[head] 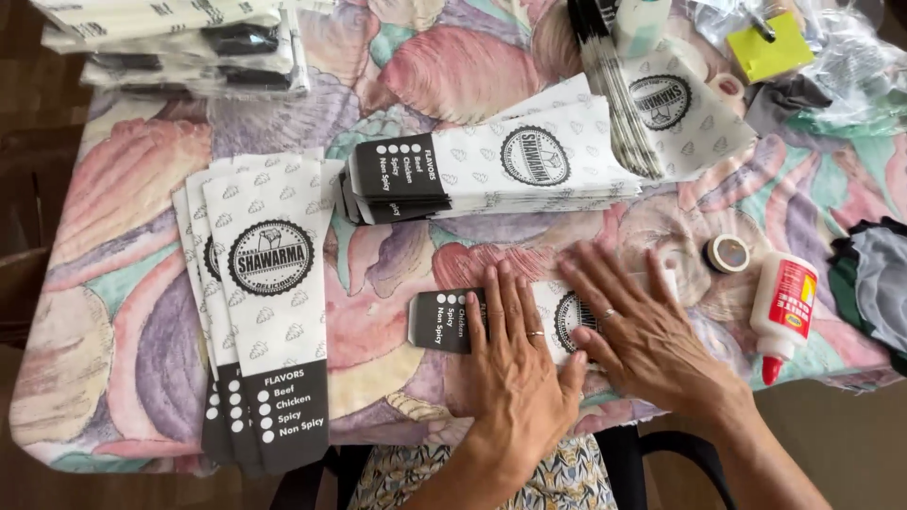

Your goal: The person applies glue from a bottle to the edges of paper shawarma wraps by hand and then presses them together to form a pouch.

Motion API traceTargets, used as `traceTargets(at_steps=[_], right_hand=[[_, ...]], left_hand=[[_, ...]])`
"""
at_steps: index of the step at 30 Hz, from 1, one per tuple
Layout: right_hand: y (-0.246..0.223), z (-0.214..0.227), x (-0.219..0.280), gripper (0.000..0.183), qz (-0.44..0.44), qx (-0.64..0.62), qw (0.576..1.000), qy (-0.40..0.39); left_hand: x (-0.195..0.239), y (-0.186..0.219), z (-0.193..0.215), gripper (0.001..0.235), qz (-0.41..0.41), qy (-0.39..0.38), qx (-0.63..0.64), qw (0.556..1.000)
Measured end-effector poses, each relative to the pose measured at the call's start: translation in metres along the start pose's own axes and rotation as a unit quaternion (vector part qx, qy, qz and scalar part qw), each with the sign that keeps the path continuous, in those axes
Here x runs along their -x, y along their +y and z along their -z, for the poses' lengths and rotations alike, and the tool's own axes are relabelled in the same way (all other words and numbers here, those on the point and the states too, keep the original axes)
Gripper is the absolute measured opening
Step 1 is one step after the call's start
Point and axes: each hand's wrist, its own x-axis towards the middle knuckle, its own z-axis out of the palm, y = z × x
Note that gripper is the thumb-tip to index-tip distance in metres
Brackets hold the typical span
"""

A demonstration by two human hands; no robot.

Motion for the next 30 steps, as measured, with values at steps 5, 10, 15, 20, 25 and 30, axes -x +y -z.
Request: traceTargets(at_steps=[5,10,15,20,25,30], right_hand=[[-0.002,0.002,0.001,0.085,-0.023,-0.019,1.0,-0.002],[0.001,-0.003,0.004,0.097,-0.019,0.003,1.0,0.014],[0.002,-0.005,0.005,0.097,-0.01,0.013,0.999,0.029],[0.001,-0.001,0.009,0.1,-0.004,0.002,1.0,0.027],[0.031,0.008,0.042,0.127,-0.1,0.057,0.989,-0.09],[-0.003,0.034,0.054,0.123,-0.117,0.111,0.987,-0.018]], left_hand=[[0.01,-0.056,0.013,0.087,-0.008,0.017,-0.064,0.998],[0.017,-0.086,0.033,0.093,0.008,-0.009,-0.107,0.994],[0.011,-0.077,0.041,0.117,0.066,-0.02,-0.117,0.991],[0.008,-0.085,0.041,0.093,-0.078,-0.02,-0.013,0.997],[0.008,-0.087,0.036,0.081,-0.087,-0.007,-0.068,0.994],[0.009,-0.085,0.04,0.083,-0.087,-0.011,-0.034,0.996]])
